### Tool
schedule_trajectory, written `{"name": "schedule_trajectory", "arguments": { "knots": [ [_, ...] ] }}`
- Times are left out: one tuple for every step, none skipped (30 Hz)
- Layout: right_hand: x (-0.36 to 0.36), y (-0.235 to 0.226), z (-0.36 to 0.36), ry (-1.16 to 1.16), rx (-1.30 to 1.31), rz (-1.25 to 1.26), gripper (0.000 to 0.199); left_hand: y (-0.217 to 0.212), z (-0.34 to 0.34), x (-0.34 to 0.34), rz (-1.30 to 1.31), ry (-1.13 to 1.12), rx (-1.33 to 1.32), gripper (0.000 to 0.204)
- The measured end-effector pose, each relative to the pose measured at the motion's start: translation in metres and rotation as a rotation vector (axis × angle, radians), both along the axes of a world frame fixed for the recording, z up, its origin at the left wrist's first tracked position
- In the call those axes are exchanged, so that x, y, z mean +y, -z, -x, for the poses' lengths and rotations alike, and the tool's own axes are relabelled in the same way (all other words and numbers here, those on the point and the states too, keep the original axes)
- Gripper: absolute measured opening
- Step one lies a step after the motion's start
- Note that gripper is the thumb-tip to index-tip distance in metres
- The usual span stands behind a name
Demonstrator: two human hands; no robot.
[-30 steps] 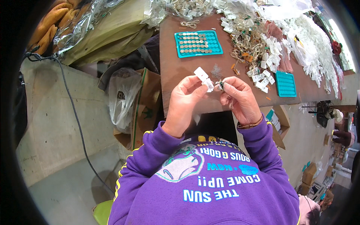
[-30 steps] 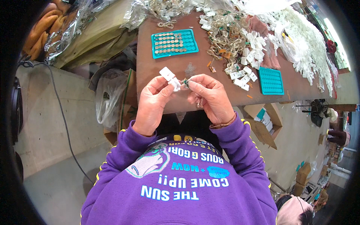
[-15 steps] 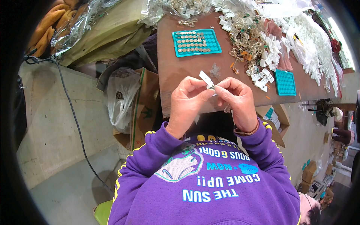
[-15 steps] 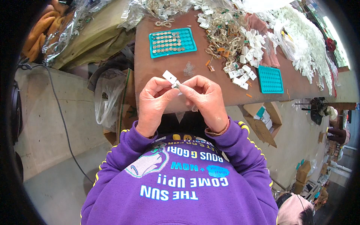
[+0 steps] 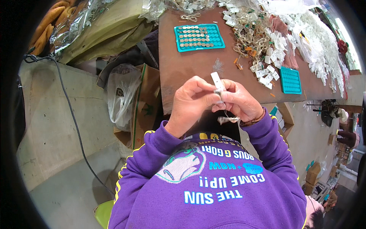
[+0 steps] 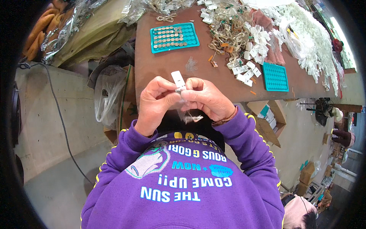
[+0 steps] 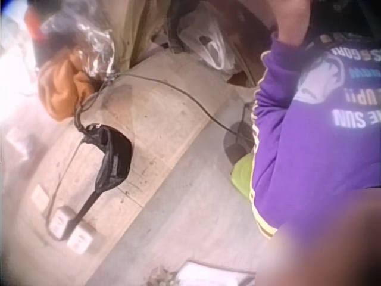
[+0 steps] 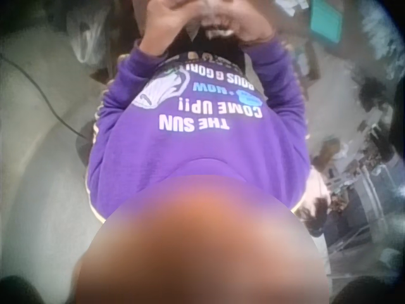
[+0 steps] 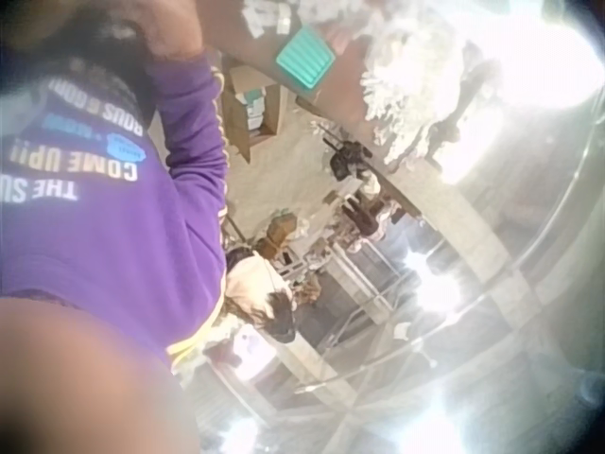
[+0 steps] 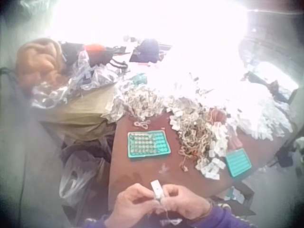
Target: The person repeatedly picks small white LED light units from a pile on the table, inserts a small metal component into each unit, and places the assembled units into a teal tray. The person continues this cycle throughout the clip.
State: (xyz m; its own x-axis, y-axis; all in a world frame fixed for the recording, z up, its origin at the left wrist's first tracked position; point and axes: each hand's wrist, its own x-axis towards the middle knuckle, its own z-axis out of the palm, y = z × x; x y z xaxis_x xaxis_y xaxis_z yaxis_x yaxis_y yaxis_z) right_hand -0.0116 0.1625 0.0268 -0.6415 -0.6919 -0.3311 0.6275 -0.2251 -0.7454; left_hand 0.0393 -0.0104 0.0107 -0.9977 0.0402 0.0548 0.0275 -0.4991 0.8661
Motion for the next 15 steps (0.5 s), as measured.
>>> {"name": "schedule_trajectory", "arguments": {
  "knots": [
    [-0.001,-0.003,-0.001,0.017,0.013,-0.043,0.015,0.0,0.0,0.001,0.052,-0.073,0.015,0.018],
    [0.001,-0.007,-0.001,0.076,0.114,-0.147,0.014,0.001,0.0,0.002,0.084,-0.113,0.028,0.017],
    [0.003,-0.012,-0.001,0.13,0.213,-0.268,0.014,0.001,0.001,0.003,0.118,-0.154,0.042,0.017],
    [0.005,-0.017,-0.002,0.183,0.344,-0.352,0.014,0.001,0.001,0.003,0.151,-0.197,0.056,0.016],
    [0.008,-0.022,-0.004,0.176,0.513,-0.446,0.014,0.001,0.001,0.003,0.198,-0.234,0.07,0.016],
    [0.006,-0.023,-0.008,0.177,0.645,-0.477,0.014,0.002,0.001,0.003,0.245,-0.269,0.084,0.016],
    [0.003,-0.023,-0.012,0.196,0.803,-0.506,0.014,0.002,0.001,0.003,0.291,-0.304,0.092,0.015],
    [0.001,-0.022,-0.016,0.206,0.981,-0.546,0.014,0.002,0.0,0.003,0.337,-0.294,0.113,0.016],
    [-0.001,-0.021,-0.019,0.24,0.988,-0.583,0.013,0.002,-0.001,0.003,0.38,-0.287,0.127,0.017],
    [-0.002,-0.021,-0.02,0.264,0.997,-0.595,0.012,0.003,-0.001,0.003,0.421,-0.282,0.14,0.018],
    [-0.003,-0.02,-0.021,0.279,1.009,-0.605,0.012,0.003,-0.002,0.003,0.454,-0.285,0.159,0.018],
    [-0.004,-0.021,-0.021,0.292,1.02,-0.614,0.011,0.004,-0.003,0.003,0.488,-0.289,0.178,0.018],
    [-0.004,-0.021,-0.022,0.288,1.008,-0.641,0.01,0.004,-0.003,0.002,0.526,-0.292,0.196,0.019],
    [-0.002,-0.023,-0.021,0.285,0.995,-0.669,0.009,0.004,-0.004,0.002,0.503,-0.287,0.182,0.018],
    [-0.002,-0.025,-0.021,0.289,1.003,-0.682,0.007,0.004,-0.004,0.002,0.48,-0.28,0.17,0.017]
  ]
}}
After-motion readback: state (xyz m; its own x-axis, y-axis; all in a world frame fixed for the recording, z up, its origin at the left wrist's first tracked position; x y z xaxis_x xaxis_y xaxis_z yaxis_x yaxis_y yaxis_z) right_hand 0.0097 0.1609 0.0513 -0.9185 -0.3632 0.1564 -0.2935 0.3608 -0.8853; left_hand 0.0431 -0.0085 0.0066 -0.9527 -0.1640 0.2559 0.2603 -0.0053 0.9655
